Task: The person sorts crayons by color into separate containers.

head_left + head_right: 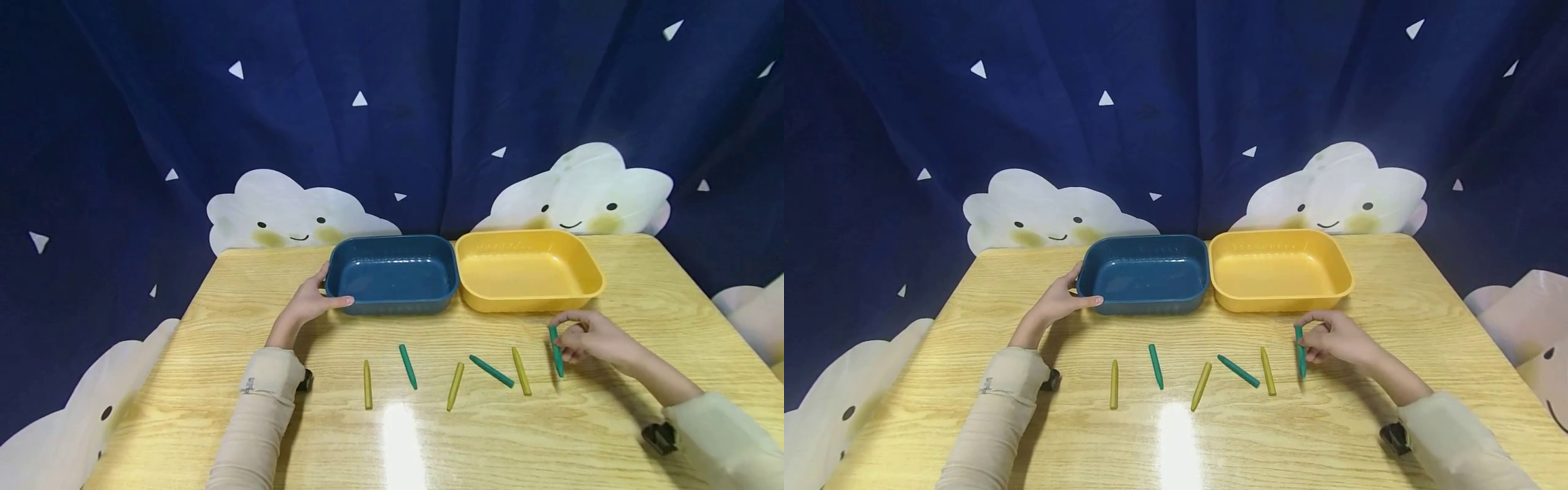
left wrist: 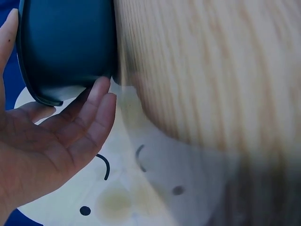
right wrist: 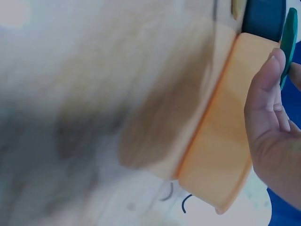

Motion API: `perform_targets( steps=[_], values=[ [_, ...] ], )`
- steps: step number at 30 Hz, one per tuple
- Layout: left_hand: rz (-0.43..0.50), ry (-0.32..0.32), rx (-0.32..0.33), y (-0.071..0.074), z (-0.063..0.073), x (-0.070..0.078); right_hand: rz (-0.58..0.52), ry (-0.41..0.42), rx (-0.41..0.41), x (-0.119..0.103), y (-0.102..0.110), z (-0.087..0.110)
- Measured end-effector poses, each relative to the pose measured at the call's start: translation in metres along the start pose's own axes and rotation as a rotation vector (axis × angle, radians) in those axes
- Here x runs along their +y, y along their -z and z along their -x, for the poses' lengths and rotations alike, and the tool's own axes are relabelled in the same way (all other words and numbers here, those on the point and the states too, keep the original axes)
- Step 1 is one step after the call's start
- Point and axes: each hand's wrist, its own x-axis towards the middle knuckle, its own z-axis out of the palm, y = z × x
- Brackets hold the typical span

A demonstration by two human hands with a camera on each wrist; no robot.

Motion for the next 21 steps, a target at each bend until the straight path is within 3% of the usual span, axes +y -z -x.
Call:
perform_targets(
  steps=[12, 21],
  values=[
    [0.011, 0.004, 0.012, 0.002, -0.001, 0.004, -0.03, -0.025, 0.065, -0.025, 0.008, -0.013],
    [0.025, 0.014, -0.004, 0.0, 0.003, 0.001, -0.058, 0.064, 0.124, -0.043, 0.02, -0.026]
  ],
)
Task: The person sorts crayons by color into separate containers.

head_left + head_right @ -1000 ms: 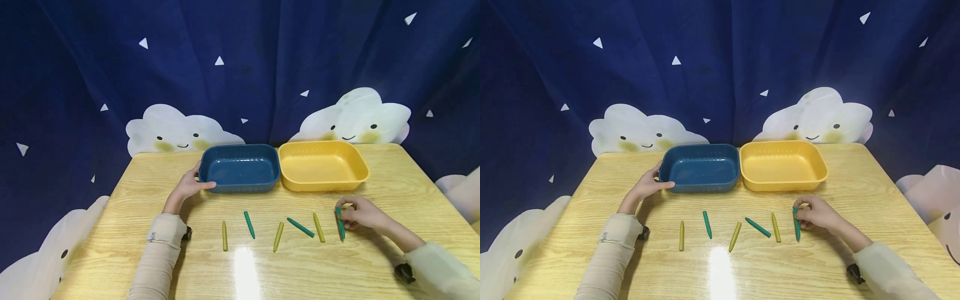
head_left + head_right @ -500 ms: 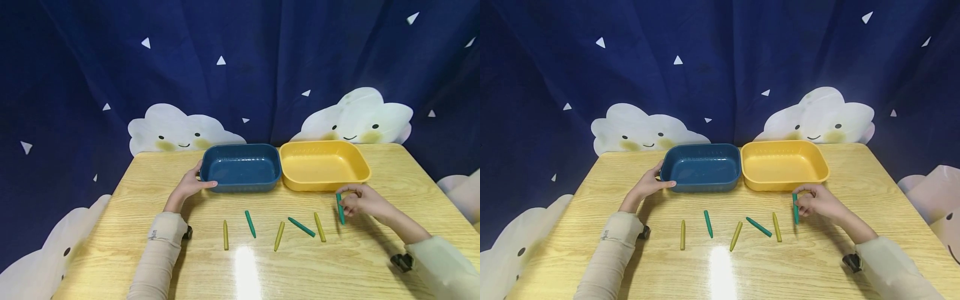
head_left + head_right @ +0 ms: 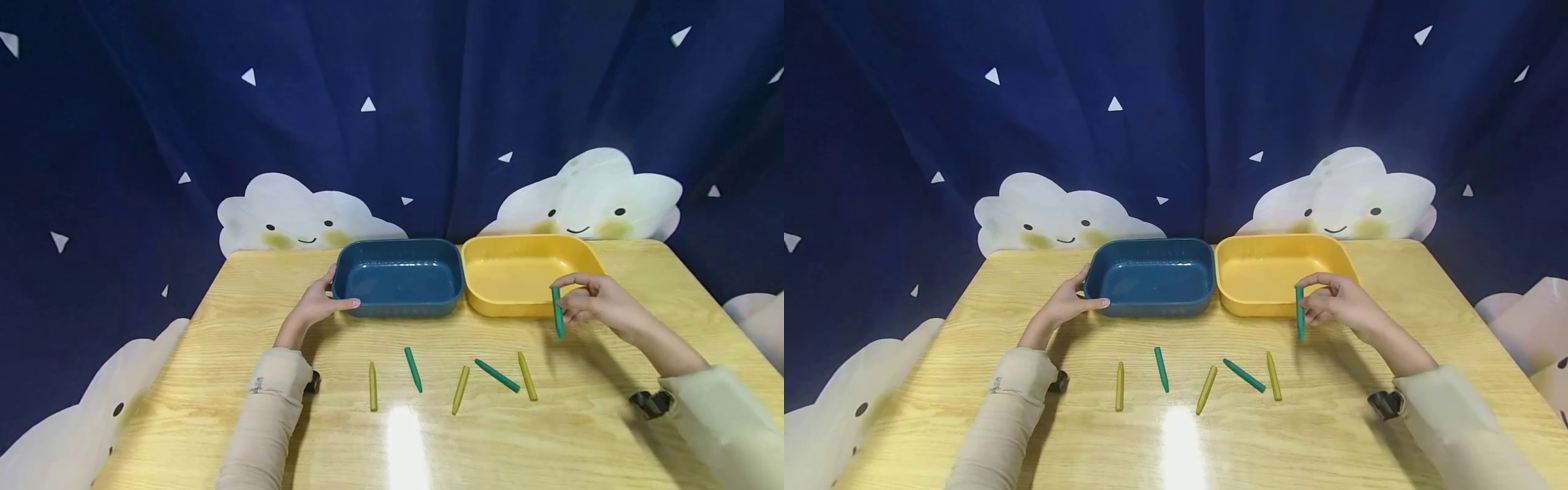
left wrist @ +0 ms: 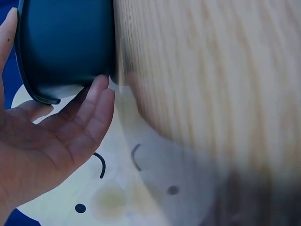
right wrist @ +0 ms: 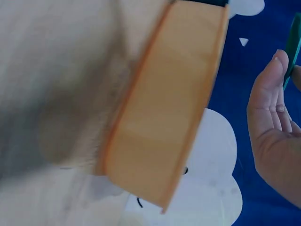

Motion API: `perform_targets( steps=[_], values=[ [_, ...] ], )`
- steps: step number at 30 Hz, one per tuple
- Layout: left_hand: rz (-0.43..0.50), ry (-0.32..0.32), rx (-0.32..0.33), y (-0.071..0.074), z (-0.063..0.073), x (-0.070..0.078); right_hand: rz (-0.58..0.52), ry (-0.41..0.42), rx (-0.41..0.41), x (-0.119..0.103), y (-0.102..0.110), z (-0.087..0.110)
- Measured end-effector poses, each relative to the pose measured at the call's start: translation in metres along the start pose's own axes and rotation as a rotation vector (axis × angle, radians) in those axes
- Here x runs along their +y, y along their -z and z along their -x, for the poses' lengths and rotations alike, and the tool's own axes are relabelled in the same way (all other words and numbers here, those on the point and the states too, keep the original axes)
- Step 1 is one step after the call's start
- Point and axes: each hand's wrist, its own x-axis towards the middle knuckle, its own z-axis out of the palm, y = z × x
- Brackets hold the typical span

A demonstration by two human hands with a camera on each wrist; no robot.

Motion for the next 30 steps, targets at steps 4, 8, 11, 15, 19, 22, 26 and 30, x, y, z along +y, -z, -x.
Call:
perform_targets(
  steps=[4, 8, 11, 15, 19, 22, 26, 30],
  values=[
    [0.018, -0.002, 0.01, -0.002, 0.001, -0.003, -0.023, -0.006, 0.033, -0.009, 0.003, -0.01],
    [0.024, -0.013, 0.011, -0.003, 0.0, -0.005, -0.071, -0.012, 0.049, -0.019, 0.005, -0.022],
    [0.019, -0.016, 0.009, -0.004, -0.002, -0.006, -0.12, 0.004, 0.043, -0.027, 0.006, -0.031],
    [0.012, -0.012, 0.014, -0.003, -0.003, -0.004, -0.14, 0.001, 0.04, -0.035, 0.006, -0.042],
    [0.001, -0.008, 0.019, -0.002, -0.003, -0.004, -0.136, -0.023, 0.031, -0.043, 0.003, -0.054],
    [-0.001, -0.005, 0.017, -0.001, -0.003, -0.004, -0.168, -0.028, 0.023, -0.048, 0.001, -0.063],
    [-0.001, -0.003, 0.018, -0.001, -0.003, -0.005, -0.248, -0.029, 0.016, -0.053, -0.003, -0.075],
    [-0.004, -0.009, 0.024, -0.002, -0.004, -0.005, -0.351, -0.02, -0.001, -0.058, -0.007, -0.085]
  ],
)
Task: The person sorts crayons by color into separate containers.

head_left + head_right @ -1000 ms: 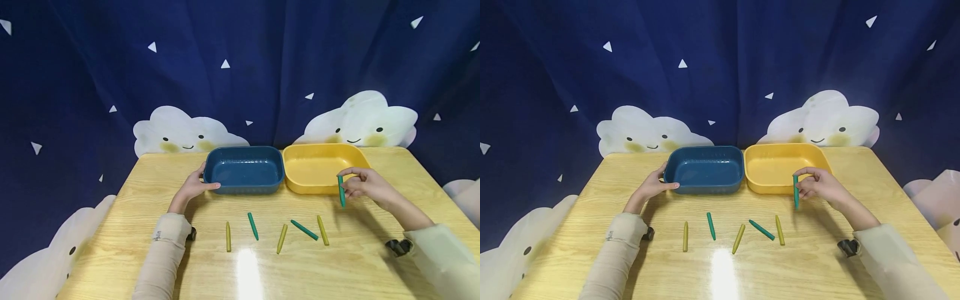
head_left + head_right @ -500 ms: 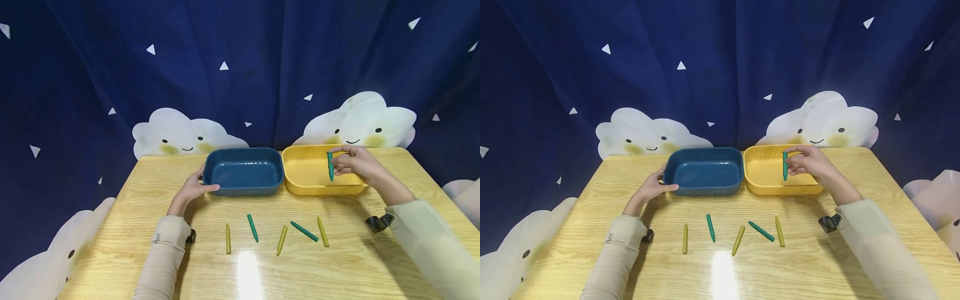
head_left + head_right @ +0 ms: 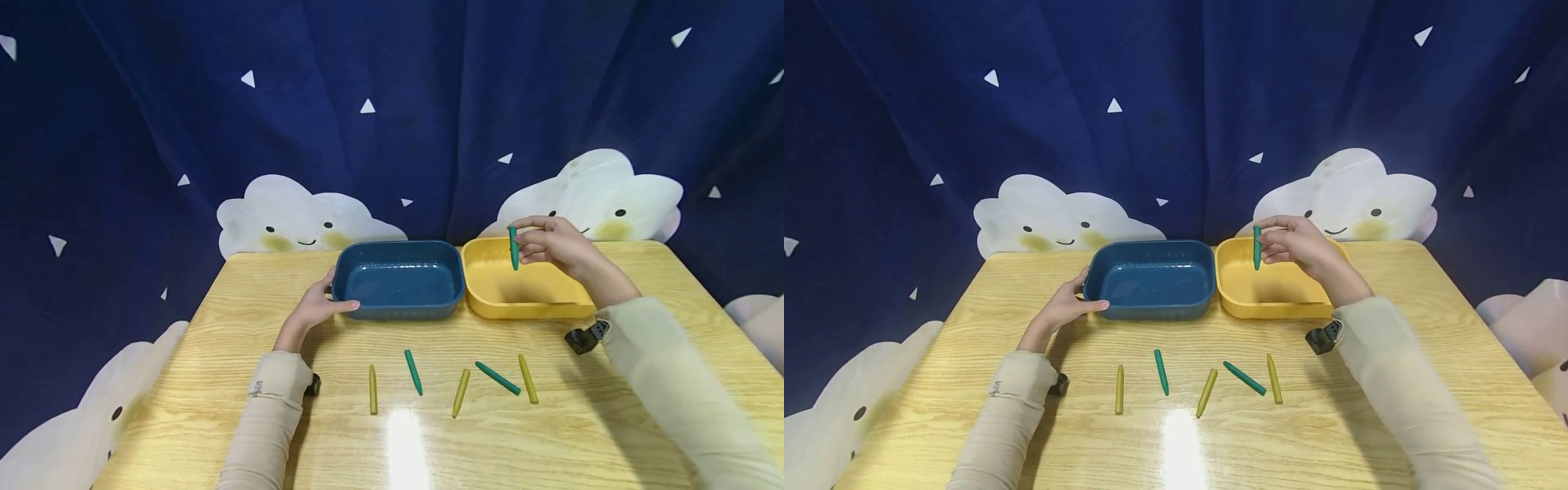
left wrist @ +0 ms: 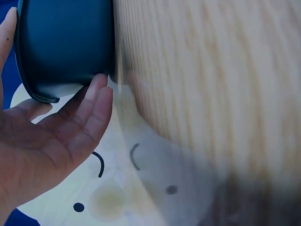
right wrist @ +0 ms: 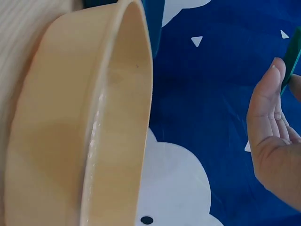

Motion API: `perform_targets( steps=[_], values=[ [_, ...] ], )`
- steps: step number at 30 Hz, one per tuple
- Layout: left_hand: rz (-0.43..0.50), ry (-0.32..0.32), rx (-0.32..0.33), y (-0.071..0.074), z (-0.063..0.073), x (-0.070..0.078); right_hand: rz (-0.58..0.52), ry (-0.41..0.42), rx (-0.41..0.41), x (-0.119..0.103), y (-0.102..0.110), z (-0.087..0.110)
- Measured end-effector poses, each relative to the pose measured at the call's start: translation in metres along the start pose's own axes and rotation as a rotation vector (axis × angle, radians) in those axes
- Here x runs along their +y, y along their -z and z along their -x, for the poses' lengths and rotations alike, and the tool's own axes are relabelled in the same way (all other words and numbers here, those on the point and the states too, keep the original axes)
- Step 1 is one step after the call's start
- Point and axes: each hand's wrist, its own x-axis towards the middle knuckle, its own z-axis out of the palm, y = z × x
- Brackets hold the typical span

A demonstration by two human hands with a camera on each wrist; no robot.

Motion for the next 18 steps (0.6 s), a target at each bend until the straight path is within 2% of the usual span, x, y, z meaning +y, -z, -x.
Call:
perform_targets(
  steps=[4, 11, 18],
  values=[
    [0.013, -0.005, 0.0, 0.0, 0.0, -0.001, -0.063, -0.011, -0.019, -0.003, -0.006, -0.011],
    [0.014, -0.005, -0.003, 0.001, 0.0, 0.0, -0.081, -0.036, 0.043, -0.008, -0.017, -0.031],
    [0.029, -0.014, 0.0, 0.0, -0.001, -0.001, -0.074, -0.055, 0.052, -0.011, -0.034, -0.053]
  ],
)
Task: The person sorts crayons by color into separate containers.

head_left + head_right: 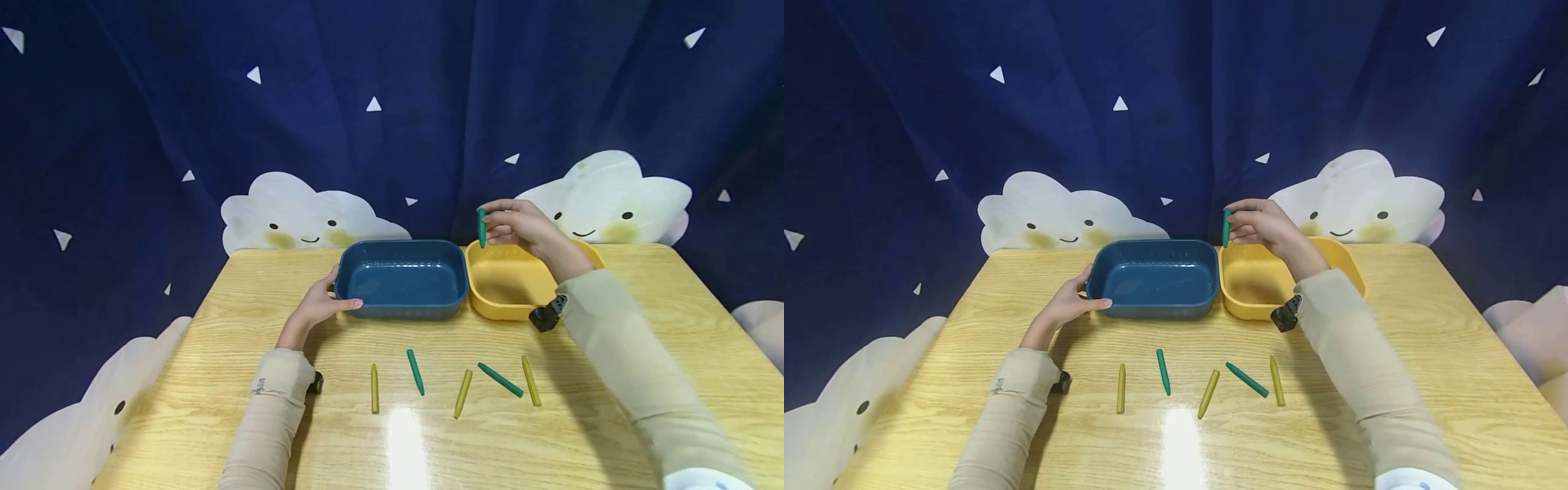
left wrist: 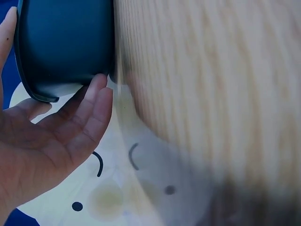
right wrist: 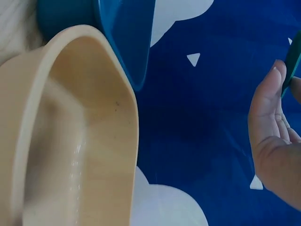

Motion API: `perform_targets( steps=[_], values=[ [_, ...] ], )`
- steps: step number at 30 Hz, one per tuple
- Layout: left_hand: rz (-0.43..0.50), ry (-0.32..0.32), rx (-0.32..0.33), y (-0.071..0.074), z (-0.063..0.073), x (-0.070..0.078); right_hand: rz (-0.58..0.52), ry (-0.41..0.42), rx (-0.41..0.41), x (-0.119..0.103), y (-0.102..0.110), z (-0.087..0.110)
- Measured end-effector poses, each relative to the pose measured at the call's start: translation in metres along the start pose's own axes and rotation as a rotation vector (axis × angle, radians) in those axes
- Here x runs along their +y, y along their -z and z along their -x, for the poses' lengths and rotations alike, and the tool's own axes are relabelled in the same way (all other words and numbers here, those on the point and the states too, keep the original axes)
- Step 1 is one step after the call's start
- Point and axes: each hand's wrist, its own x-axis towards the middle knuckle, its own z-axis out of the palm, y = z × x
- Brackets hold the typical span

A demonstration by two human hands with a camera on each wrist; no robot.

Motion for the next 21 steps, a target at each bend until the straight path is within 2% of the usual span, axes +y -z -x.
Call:
perform_targets(
  steps=[8, 16, 21],
  values=[
    [0.014, 0.01, 0.0, 0.0, 0.005, 0.003, 0.067, -0.051, -0.017, 0.001, -0.023, -0.025],
    [0.005, 0.004, -0.005, 0.002, 0.028, 0.037, 0.12, -0.094, -0.02, 0.008, -0.05, -0.05],
    [0.009, -0.003, -0.002, -0.001, 0.029, 0.04, 0.154, -0.101, -0.048, 0.013, -0.064, -0.061]
  ],
)
